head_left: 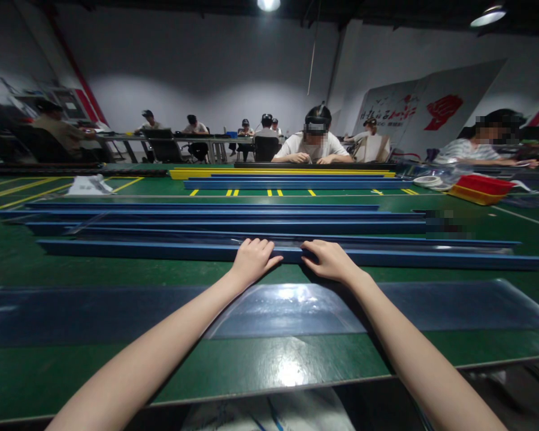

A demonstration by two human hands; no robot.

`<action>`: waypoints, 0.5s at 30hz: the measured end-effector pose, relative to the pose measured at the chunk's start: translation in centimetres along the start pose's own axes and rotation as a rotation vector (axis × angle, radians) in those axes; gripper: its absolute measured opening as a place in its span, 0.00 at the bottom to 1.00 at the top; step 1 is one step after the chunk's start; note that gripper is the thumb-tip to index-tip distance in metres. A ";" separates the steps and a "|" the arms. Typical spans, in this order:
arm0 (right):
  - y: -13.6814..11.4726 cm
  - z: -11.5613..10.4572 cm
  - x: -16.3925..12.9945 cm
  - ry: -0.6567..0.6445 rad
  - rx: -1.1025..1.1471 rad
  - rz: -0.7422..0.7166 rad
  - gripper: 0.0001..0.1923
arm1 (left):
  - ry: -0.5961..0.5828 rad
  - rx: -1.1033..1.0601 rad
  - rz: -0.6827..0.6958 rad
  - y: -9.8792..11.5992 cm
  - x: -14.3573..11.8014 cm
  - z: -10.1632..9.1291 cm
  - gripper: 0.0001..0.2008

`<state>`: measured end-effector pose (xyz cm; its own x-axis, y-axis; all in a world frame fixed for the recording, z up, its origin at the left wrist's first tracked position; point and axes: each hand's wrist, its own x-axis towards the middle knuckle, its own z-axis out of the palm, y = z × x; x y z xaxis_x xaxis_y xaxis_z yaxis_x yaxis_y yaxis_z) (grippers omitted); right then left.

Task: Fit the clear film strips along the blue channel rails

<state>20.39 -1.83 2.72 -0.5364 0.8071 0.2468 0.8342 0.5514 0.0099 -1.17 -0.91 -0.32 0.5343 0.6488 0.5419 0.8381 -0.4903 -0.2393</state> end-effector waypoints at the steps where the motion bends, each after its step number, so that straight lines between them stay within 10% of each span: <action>1: 0.0 0.0 0.0 -0.004 -0.004 0.000 0.13 | 0.002 -0.001 0.001 0.0 0.0 0.0 0.18; 15: -1.3 1.5 1.1 0.161 -0.131 -0.054 0.15 | 0.037 -0.002 0.014 0.0 0.0 -0.1 0.18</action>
<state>18.55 -1.30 1.48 -0.5619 0.7274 0.3940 0.8202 0.5519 0.1507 -1.17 -0.94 -0.24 0.5419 0.6200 0.5674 0.8301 -0.5006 -0.2457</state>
